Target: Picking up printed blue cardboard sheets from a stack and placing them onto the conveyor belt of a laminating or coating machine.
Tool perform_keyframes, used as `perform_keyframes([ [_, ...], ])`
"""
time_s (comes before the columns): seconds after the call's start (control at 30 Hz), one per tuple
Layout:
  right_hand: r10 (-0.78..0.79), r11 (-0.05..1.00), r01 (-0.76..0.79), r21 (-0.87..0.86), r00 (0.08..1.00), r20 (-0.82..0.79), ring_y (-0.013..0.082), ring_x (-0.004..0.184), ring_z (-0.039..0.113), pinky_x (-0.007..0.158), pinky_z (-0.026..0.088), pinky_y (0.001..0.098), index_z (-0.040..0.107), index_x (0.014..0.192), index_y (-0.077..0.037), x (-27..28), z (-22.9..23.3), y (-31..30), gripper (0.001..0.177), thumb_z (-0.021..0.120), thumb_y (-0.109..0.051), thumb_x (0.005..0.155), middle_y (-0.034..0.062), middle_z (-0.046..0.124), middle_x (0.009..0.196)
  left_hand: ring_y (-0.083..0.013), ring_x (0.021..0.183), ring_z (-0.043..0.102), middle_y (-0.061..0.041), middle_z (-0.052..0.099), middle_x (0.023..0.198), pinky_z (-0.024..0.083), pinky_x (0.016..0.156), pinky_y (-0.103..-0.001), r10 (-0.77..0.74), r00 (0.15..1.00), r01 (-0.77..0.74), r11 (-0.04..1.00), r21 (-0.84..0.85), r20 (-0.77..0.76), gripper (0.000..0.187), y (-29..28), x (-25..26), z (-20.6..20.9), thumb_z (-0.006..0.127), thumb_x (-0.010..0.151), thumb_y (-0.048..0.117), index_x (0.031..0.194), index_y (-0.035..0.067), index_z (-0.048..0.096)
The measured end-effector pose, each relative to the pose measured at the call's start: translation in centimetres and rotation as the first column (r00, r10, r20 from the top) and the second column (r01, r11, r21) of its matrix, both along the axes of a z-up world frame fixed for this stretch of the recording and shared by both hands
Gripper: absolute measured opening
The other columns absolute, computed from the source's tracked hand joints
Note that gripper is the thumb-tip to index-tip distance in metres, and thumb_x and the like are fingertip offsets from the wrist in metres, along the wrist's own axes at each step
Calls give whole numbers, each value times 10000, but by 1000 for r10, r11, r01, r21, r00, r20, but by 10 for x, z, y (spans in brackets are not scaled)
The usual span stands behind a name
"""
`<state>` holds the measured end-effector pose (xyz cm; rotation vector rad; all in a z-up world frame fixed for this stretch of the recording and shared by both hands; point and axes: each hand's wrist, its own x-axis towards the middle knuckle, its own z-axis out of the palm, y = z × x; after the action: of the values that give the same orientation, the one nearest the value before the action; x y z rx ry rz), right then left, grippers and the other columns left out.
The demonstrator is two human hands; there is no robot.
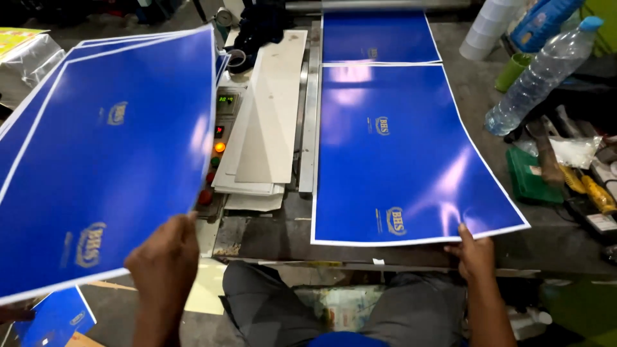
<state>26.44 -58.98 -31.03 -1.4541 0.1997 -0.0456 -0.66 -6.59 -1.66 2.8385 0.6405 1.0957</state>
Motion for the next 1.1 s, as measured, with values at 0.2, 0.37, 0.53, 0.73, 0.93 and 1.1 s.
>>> perform_keyframes([
  [0.2, 49, 986, -20, 165, 983, -175, 259, 903, 705, 686, 578, 428, 492, 1408, -27, 21, 5, 4, 434, 570, -309, 1087, 101, 682, 1093, -373, 572, 635, -194, 643, 665, 482, 557, -457, -12, 999, -8, 928, -373, -51, 145, -24, 3, -13, 709, 992, 215, 953, 82, 751],
  [0.37, 24, 993, 0, 115, 978, -206, 275, 916, 709, 658, 557, 384, 435, 1533, -91, -38, -15, 19, 529, 547, -201, 1028, 196, 712, 1163, -323, 672, 721, -187, 694, 772, 543, 571, -398, -336, 929, 370, 823, -430, 155, 133, -41, 15, -45, 711, 903, 133, 1008, 52, 723],
  [0.53, 260, 965, -261, 16, 951, -168, 241, 853, 739, 630, 588, 345, 580, 1420, -46, -112, 23, 111, 456, 593, -181, 985, 163, 777, 1094, -320, 537, 665, -176, 663, 679, 500, 513, -406, -451, 891, 417, 760, -498, 58, 145, -100, 50, -86, 806, 874, 162, 866, 45, 721],
  [0.73, 839, 540, -841, -1, 539, 78, 149, 1145, 647, 987, 533, 324, 450, 1485, -100, -157, 25, 183, 610, 695, -91, 926, 89, 672, 1269, -333, 648, 708, -144, 725, 800, 537, 551, -435, -620, 756, 652, 688, -318, 208, 99, -178, 73, -116, 762, 898, 131, 942, 50, 726],
  [0.93, 735, 659, -752, -15, 640, 224, 155, 1054, 637, 914, 567, 336, 594, 1191, -40, -158, -55, 185, 160, 626, -114, 1053, 81, 636, 1108, -372, 861, 752, -198, 771, 1073, 602, 734, -443, -718, 690, 686, 609, -398, 91, 245, -173, 57, -109, 768, 917, 176, 1085, 6, 716],
  [1.1, 501, 832, -373, 412, 824, -265, 238, 760, 754, 601, 590, 361, 636, 1080, -25, -142, -27, 160, 184, 602, -162, 962, 99, 760, 893, -381, 990, 749, -206, 748, 1154, 590, 834, -450, -558, 828, 540, 760, -360, 65, 379, -128, 43, -97, 810, 851, 211, 1166, 30, 703],
])
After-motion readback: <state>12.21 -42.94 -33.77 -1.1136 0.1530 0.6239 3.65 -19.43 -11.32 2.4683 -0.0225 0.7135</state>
